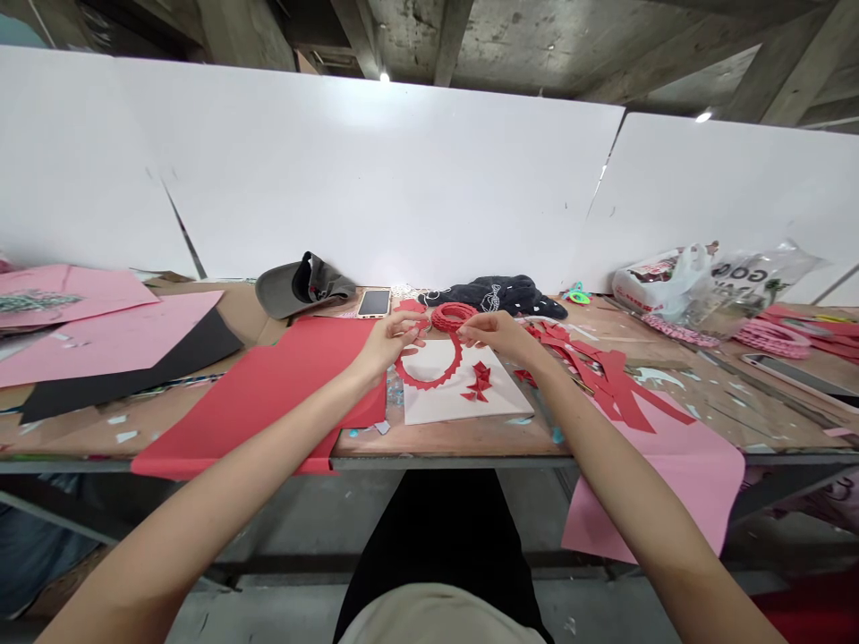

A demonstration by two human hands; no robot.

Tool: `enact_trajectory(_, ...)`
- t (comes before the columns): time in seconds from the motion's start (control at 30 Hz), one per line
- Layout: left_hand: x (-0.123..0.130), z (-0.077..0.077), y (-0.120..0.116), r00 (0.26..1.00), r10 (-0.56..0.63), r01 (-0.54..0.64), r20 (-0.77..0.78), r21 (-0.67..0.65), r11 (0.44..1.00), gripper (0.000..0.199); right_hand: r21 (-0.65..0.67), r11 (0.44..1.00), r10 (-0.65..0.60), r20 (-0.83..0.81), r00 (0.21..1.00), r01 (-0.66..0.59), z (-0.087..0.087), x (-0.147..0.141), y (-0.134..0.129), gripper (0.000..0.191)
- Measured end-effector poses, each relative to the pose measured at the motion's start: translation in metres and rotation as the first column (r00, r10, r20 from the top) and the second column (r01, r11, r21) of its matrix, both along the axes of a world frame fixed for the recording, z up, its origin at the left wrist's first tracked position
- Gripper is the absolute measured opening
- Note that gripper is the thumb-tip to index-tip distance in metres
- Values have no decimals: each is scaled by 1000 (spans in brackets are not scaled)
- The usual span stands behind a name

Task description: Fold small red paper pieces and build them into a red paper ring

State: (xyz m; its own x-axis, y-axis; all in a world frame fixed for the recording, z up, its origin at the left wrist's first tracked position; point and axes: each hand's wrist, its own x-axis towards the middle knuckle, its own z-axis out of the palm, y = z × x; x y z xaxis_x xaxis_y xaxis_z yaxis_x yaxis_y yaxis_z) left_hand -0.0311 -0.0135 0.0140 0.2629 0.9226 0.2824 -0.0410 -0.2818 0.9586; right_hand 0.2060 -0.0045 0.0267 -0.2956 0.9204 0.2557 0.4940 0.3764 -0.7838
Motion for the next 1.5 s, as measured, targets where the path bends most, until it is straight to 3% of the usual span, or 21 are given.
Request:
enact_trajectory(0.1, 0, -1, 1, 1000, 1, -1, 0, -7, 1000, 34, 40, 990, -141, 346, 928, 135, -1, 9, 2, 14)
enact_trajectory(0.17, 0, -2, 1, 1000, 0, 0, -2, 4, 1000, 35, 1, 988, -131, 532, 837, 153, -1, 12, 2, 10)
enact_trajectory(0.3, 0, -3, 2, 1000, -15, 16, -9, 45, 999, 38, -66, 991, -54, 598, 799, 116, -4, 9, 1, 3)
enact_trajectory(0.77, 0, -1, 0, 994, -71, 78, -78, 87, 993, 39, -148, 988, 26, 450, 892, 46, -7, 16, 8, 5)
enact_trajectory(1.1, 0, -1, 2, 992, -78, 87, -96, 89, 992, 41, -57, 991, -94, 356, 930, 122, -3, 16, 7, 13)
enact_trajectory(1.37, 0, 3, -3, 992, -74, 83, -105, 91, 992, 41, -104, 994, 35, 28, 999, -32, 6, 11, -5, 17)
enact_trajectory(1.5, 0, 2, -3, 993, -78, 87, -93, 96, 992, 39, -91, 996, 9, -159, 987, -23, 10, 7, -9, 23)
